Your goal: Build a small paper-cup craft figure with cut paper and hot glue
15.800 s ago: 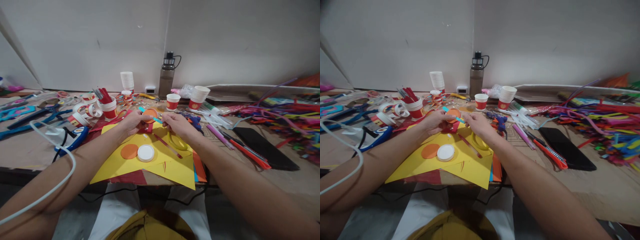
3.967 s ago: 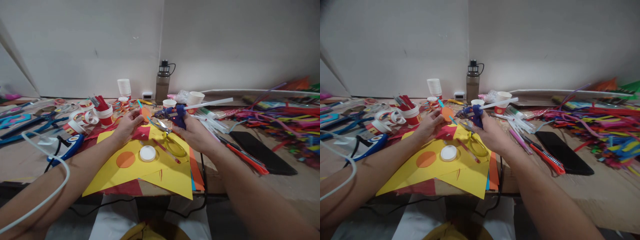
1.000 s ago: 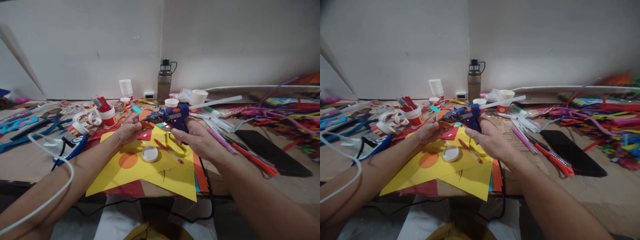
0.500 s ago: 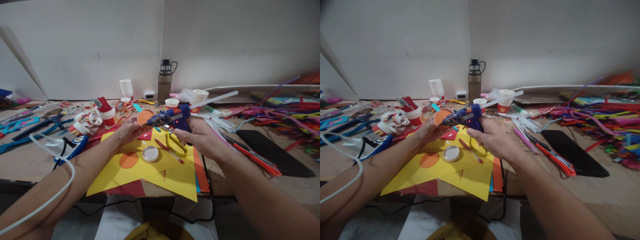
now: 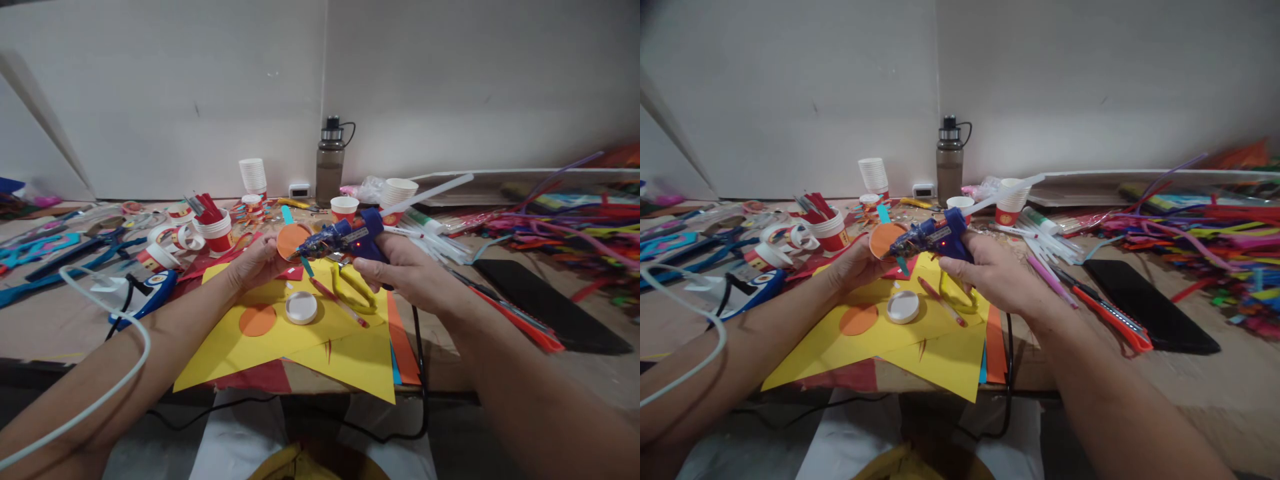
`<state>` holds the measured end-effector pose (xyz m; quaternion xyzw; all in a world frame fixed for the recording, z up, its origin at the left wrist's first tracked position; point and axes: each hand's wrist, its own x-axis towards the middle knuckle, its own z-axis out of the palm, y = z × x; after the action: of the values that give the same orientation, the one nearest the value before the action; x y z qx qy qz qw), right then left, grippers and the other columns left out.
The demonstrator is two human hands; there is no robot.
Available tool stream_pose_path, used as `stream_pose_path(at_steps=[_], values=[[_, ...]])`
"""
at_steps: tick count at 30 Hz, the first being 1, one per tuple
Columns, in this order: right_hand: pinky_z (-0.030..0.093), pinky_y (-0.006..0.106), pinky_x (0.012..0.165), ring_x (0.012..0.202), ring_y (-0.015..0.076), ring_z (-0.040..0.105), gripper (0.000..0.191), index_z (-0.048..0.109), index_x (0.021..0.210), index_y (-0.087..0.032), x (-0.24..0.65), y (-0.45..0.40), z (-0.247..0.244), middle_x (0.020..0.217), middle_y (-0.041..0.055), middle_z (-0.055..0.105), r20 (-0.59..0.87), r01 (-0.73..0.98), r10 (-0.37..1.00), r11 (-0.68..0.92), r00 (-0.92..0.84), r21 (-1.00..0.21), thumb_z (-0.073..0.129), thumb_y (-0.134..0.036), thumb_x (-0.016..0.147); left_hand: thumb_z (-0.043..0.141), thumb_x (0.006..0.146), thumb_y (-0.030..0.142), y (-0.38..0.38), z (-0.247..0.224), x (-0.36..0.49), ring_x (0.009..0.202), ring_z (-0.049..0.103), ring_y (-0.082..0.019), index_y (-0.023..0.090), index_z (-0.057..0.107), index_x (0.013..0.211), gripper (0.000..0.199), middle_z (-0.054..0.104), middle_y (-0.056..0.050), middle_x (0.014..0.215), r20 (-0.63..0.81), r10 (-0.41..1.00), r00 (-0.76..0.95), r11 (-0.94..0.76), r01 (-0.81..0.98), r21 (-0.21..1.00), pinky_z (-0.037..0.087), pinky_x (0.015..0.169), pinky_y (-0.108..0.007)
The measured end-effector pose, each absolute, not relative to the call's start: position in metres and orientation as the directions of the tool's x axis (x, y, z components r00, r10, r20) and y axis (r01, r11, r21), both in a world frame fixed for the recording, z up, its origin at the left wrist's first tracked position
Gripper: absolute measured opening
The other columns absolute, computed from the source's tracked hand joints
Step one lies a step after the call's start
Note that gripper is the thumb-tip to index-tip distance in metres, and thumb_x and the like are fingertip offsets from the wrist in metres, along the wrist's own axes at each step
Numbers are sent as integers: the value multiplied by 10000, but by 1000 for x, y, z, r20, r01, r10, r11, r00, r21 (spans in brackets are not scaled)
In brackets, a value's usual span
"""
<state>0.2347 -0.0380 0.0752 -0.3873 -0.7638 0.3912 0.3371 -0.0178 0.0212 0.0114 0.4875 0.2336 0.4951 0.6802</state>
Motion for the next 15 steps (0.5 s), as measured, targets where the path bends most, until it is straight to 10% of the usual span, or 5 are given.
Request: stream_pose_path(at_steps=[15], values=[[345, 240, 423, 464, 88, 432, 208, 507, 874, -212, 243, -29, 75, 663, -31, 564, 188, 132, 928, 240, -321, -962, 647, -354, 814, 860, 558, 448, 22, 16, -14, 782, 669, -140, 140, 674, 1087, 640, 722, -88, 949, 221, 911, 347, -35, -471, 882, 538, 694, -212]])
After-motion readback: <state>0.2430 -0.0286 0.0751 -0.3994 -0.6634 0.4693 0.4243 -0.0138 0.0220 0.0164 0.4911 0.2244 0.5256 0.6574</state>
